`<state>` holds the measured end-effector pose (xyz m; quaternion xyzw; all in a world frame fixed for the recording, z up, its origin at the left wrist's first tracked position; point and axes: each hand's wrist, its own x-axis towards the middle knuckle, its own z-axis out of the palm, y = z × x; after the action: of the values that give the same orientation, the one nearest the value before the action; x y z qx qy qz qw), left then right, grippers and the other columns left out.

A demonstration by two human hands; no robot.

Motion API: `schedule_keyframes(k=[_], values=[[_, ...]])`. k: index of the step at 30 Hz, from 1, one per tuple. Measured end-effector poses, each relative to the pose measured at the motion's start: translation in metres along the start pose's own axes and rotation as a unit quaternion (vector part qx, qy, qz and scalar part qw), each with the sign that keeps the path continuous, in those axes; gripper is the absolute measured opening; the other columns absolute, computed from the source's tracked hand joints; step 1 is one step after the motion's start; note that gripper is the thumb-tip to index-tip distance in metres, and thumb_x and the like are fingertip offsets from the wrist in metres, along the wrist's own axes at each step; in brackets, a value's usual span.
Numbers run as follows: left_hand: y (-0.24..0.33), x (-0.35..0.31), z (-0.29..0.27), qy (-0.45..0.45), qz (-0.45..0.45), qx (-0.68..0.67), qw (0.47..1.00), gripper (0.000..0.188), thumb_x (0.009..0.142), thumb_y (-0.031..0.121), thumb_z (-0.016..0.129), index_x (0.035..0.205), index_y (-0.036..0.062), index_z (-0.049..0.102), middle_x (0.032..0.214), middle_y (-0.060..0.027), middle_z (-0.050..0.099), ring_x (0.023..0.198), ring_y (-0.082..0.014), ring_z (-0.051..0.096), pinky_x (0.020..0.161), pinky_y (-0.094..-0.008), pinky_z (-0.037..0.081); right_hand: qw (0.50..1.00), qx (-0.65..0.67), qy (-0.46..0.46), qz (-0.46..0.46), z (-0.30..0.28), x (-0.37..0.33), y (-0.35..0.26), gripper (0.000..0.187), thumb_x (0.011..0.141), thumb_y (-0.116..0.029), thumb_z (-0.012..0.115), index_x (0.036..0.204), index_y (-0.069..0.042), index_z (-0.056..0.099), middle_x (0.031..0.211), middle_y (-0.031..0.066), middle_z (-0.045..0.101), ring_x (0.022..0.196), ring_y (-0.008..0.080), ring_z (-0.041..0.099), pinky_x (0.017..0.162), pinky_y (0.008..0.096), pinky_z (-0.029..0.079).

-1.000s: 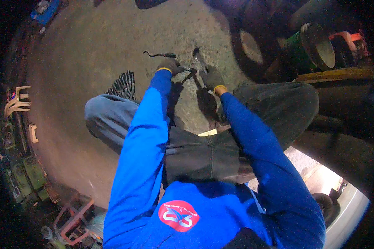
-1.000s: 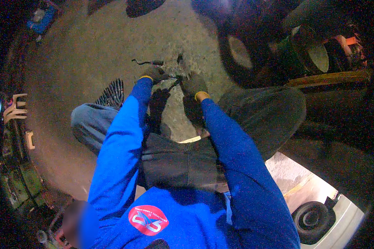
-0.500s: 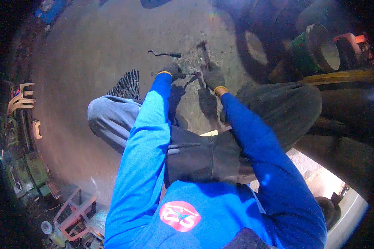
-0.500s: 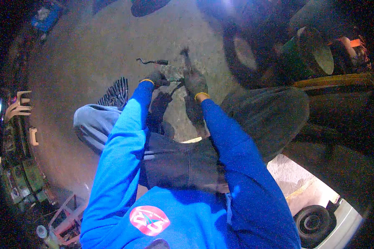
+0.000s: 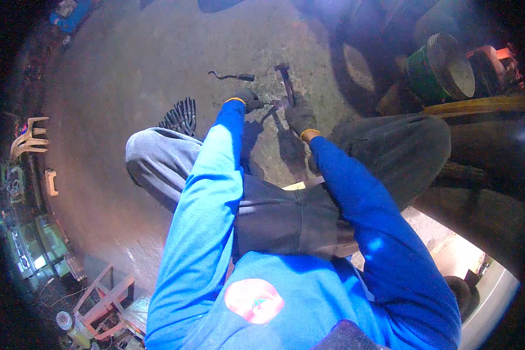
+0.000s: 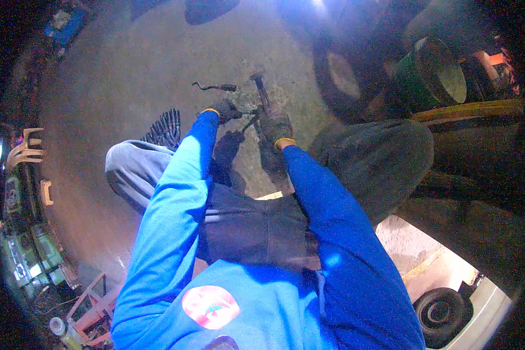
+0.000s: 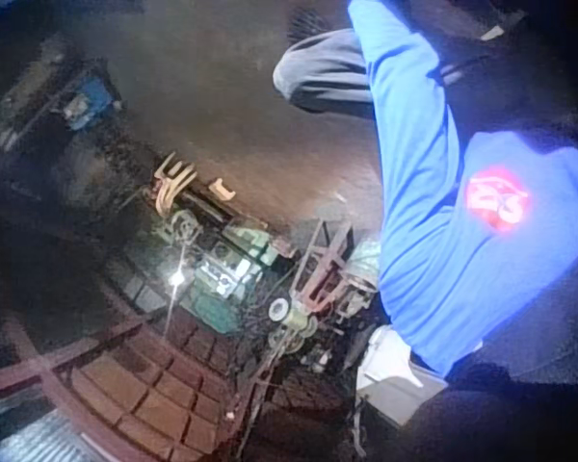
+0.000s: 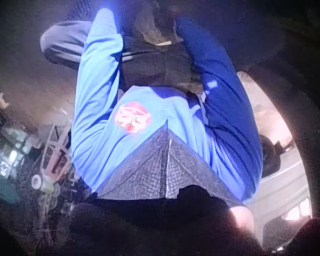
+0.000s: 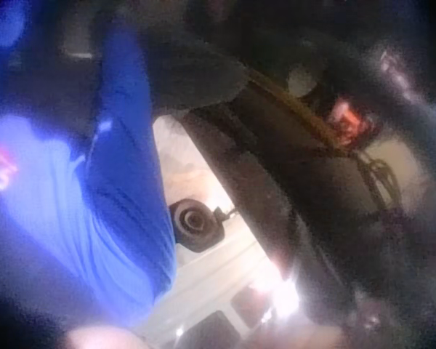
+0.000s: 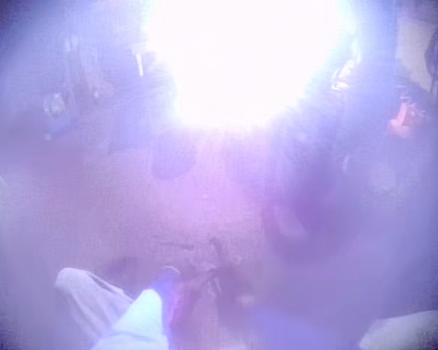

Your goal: The person sits on the floor and uses a welding torch to join two metal pieces. They repeatedly position the parts, apply the torch to create welds, and inspect the joints.

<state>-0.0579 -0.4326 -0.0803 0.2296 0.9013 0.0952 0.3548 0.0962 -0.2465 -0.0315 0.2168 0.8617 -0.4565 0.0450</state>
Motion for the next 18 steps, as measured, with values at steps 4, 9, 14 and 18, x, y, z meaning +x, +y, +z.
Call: schedule_keyframes(k=[4,9,14,18], values=[[0.005,0.013,-0.001,-0.029,-0.018,0.026,0.999,0.053,0.081,0.053,0.065,0.111,0.0096,0.071,0.112,-0.0154,0.069,0.100,-0.0335,0.066,0.089,-0.0440,0.050,0.977,-0.174,-0.125,0.005,0.021,0.016,0.045,0.052,0.087,-0.043,0.056,0.117,-0.001,0.062,0.114,0.0272,0.063,0.107,0.0445,0.059,0.093,0.0485,0.046],[-0.004,0.016,0.013,0.004,-0.002,0.031,0.999,0.052,0.081,0.053,0.066,0.109,0.0092,0.072,0.108,-0.0143,0.070,0.098,-0.0316,0.066,0.088,-0.0429,0.050,0.988,-0.139,-0.058,-0.037,0.006,-0.010,0.014,0.049,0.087,-0.041,0.057,0.115,-0.002,0.064,0.114,0.0266,0.063,0.108,0.0442,0.060,0.093,0.0482,0.047],[-0.011,0.016,0.014,0.037,0.019,0.019,0.999,0.063,0.078,0.060,0.065,0.112,0.0076,0.070,0.115,-0.0195,0.067,0.105,-0.0370,0.064,0.089,-0.0462,0.050,0.999,-0.037,-0.011,0.020,0.013,0.009,-0.003,0.047,0.089,-0.042,0.056,0.112,-0.002,0.064,0.115,0.0257,0.063,0.107,0.0440,0.060,0.092,0.0478,0.047],[0.024,0.005,-0.009,0.032,0.049,0.052,0.997,0.068,0.075,0.062,0.067,0.110,0.0047,0.070,0.114,-0.0204,0.067,0.107,-0.0379,0.063,0.092,-0.0460,0.048,0.968,-0.236,-0.053,-0.072,0.040,0.019,0.083,0.046,0.089,-0.041,0.056,0.113,-0.004,0.064,0.115,0.0253,0.063,0.106,0.0426,0.061,0.091,0.0491,0.047]])
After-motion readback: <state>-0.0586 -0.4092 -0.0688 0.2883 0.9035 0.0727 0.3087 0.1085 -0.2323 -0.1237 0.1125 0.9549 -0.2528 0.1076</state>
